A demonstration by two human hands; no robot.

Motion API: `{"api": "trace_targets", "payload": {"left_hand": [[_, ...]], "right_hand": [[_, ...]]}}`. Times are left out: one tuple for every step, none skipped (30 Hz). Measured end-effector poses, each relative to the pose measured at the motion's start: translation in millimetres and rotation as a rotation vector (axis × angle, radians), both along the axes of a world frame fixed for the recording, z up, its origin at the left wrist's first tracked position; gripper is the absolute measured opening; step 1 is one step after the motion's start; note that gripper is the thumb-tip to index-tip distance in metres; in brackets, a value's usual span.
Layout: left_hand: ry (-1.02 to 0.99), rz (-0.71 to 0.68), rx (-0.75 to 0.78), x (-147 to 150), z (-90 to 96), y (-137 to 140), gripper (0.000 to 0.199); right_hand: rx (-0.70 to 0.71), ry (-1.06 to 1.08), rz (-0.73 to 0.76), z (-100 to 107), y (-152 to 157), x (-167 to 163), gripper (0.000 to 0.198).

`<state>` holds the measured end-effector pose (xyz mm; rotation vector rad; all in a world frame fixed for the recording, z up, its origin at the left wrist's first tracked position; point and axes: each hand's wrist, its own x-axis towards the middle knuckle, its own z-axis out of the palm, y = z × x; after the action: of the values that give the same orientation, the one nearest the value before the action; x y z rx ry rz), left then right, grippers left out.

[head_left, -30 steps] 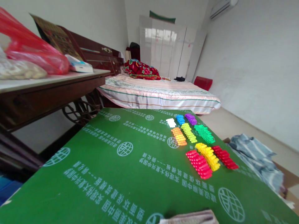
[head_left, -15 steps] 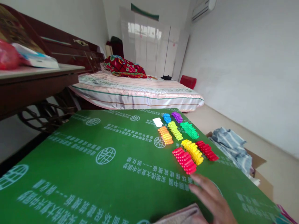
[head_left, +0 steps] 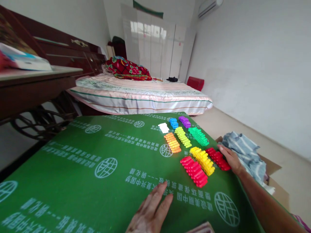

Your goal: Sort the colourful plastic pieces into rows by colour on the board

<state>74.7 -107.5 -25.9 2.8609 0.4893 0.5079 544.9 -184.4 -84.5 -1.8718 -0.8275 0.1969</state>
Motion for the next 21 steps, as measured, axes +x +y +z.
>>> {"api": "trace_targets", "payload": {"left_hand": [[0.025,-0.011,-0.039,15,3.0,2,0.091],[0.050,0.003,-0.095,32,5.8,3,0.097],[0.085,0.026,-0.165,48,8.1,4,0.101],[0.130,0.020,-0.241,65,9.6,6,0.104],[0.170,0.028,-0.305,82,10.2,8,0.107],[0.194,0.033,-0.356,98,10.1,10,0.112],[0.204,0.040,-0.391,113,9.1,12,0.118],[0.211,0.028,-0.419,127,7.5,14,0.123],[0.219,0.019,-0.430,139,5.4,16,0.127],[0.220,0.010,-0.430,150,3.0,17,0.129],[0.220,0.004,-0.425,159,0.6,18,0.130],[0.222,0.001,-0.417,167,-1.6,19,0.131],[0.225,0.000,-0.408,173,-3.4,19,0.132],[0.230,-0.003,-0.401,177,-4.6,20,0.133],[0.235,-0.006,-0.396,180,-5.4,20,0.133],[0.237,-0.010,-0.391,182,-5.7,20,0.133],[0.237,-0.012,-0.389,182,-5.8,20,0.132],[0.234,-0.012,-0.390,181,-5.8,20,0.131],[0.231,-0.009,-0.395,179,-6.0,21,0.130],[0.226,-0.002,-0.400,175,-6.6,21,0.128],[0.218,0.005,-0.401,171,-7.5,21,0.125]], "right_hand": [[-0.011,0.017,0.023,0,0,-3,0.060],[-0.023,0.044,0.048,2,1,-7,0.060],[-0.038,0.077,0.076,4,1,-12,0.060],[-0.055,0.111,0.110,7,0,-17,0.060],[-0.074,0.140,0.143,9,0,-23,0.061],[-0.094,0.165,0.172,12,1,-29,0.061],[-0.114,0.186,0.195,14,1,-35,0.062],[-0.127,0.204,0.212,16,1,-41,0.062],[-0.131,0.215,0.227,18,2,-47,0.062],[-0.123,0.213,0.241,20,4,-52,0.061],[-0.104,0.196,0.256,22,5,-57,0.060],[-0.079,0.164,0.273,23,7,-63,0.058],[-0.053,0.125,0.290,25,8,-68,0.057],[-0.031,0.090,0.309,26,9,-73,0.055],[-0.017,0.066,0.328,27,11,-78,0.054],[-0.009,0.055,0.347,28,11,-83,0.053],[-0.004,0.054,0.367,28,12,-88,0.051],[0.003,0.058,0.385,28,12,-93,0.049],[0.011,0.064,0.401,28,13,-98,0.047],[0.021,0.072,0.415,28,13,-103,0.045],[0.033,0.081,0.427,28,13,-109,0.043]]}}
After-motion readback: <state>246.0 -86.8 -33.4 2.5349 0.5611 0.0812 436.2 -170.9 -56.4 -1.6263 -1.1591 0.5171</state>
